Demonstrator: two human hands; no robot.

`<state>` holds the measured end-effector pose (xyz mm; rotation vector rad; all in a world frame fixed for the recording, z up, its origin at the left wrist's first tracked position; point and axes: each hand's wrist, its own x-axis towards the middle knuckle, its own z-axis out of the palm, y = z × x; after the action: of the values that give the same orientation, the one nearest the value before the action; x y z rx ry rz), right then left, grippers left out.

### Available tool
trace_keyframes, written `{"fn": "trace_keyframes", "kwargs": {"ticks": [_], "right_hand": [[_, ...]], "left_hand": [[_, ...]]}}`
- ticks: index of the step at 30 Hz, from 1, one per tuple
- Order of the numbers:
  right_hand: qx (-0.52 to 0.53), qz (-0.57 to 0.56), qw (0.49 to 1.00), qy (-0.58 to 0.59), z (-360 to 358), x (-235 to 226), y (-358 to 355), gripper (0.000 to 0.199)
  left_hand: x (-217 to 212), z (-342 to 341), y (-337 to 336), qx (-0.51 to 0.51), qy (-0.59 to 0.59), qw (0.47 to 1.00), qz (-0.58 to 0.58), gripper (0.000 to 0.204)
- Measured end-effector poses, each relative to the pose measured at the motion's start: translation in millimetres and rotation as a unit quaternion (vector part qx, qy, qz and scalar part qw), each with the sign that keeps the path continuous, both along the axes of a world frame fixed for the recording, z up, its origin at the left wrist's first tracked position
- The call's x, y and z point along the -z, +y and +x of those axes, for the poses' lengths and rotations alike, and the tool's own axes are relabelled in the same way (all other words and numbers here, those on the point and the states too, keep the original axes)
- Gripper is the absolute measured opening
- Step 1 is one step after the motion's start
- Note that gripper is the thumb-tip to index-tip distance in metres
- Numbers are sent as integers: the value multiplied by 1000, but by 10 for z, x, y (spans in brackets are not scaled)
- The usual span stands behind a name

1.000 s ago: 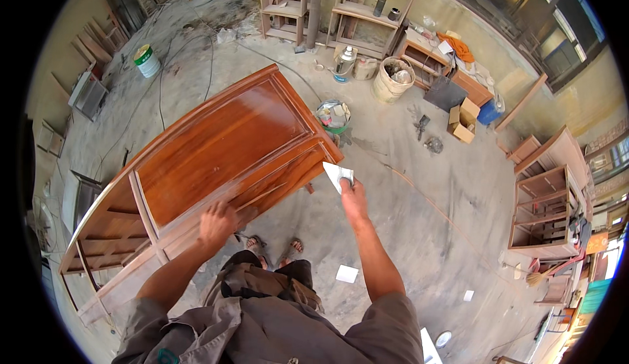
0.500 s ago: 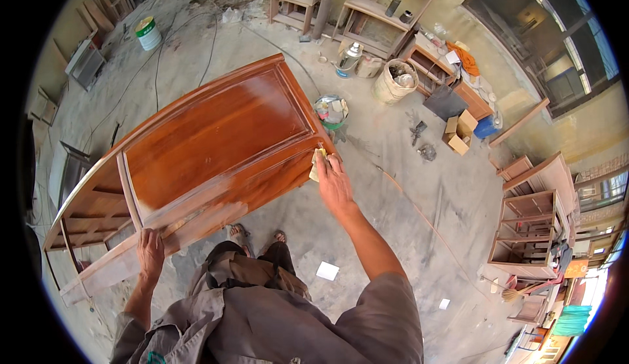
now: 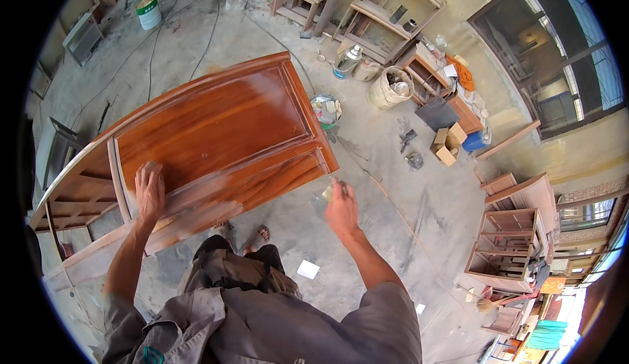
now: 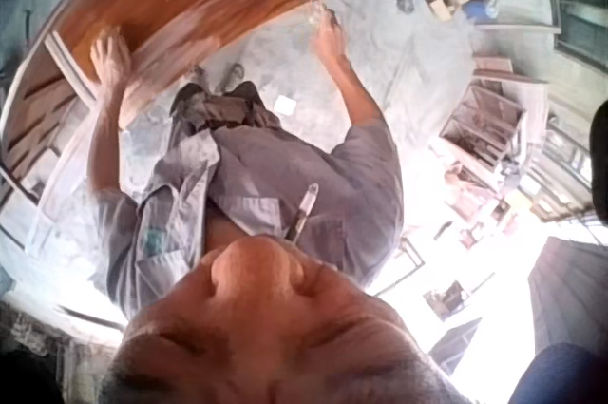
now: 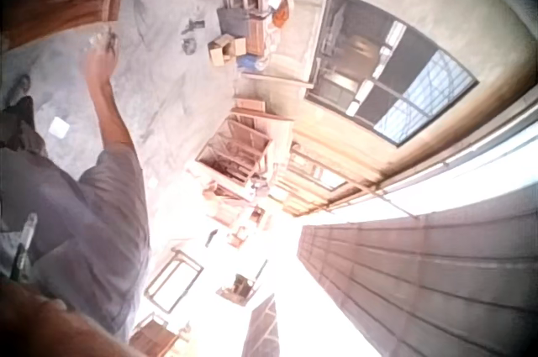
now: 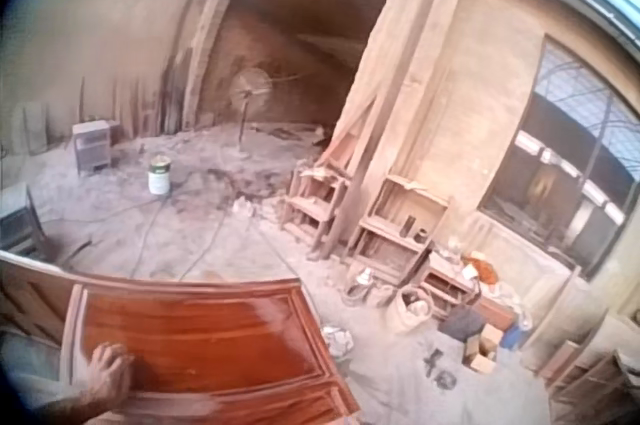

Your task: The person uses a yellow sponge to apply a finish to a large wooden cabinet. They systematically wipe the top surface, edges, and side panels of the furniture piece in a workshop setting.

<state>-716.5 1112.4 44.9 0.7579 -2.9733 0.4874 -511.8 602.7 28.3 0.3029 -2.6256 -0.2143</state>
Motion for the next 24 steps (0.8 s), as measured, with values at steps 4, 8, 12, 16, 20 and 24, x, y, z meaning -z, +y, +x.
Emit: {"fn": "trace_keyframes", "kwargs": {"ticks": [4,8,12,16,20,24], "right_hand": [[-2,-11,994,109,-123,-132,-136,67],[-66,18,994,80,-211,295,-174,67],[-113,-58,989,77,565,508,-756,68],[-85,-26,994,60,203,344,-561,65],[-85,-56,991,91,636,469,-927,66],[-110,-66,990,64,492,373,-839,64]], "left_hand": [[136,-54,-47,-42,-41,998,22,41],[109,-107,-59,-32,-42,998,36,40],[118,-8,-95,-38,-42,998,34,40],[102,-23,-83,-26,-30,999,24,40],[157,-55,-94,-46,-38,998,18,41],[136,-106,-115,-38,-35,999,17,42]]}}
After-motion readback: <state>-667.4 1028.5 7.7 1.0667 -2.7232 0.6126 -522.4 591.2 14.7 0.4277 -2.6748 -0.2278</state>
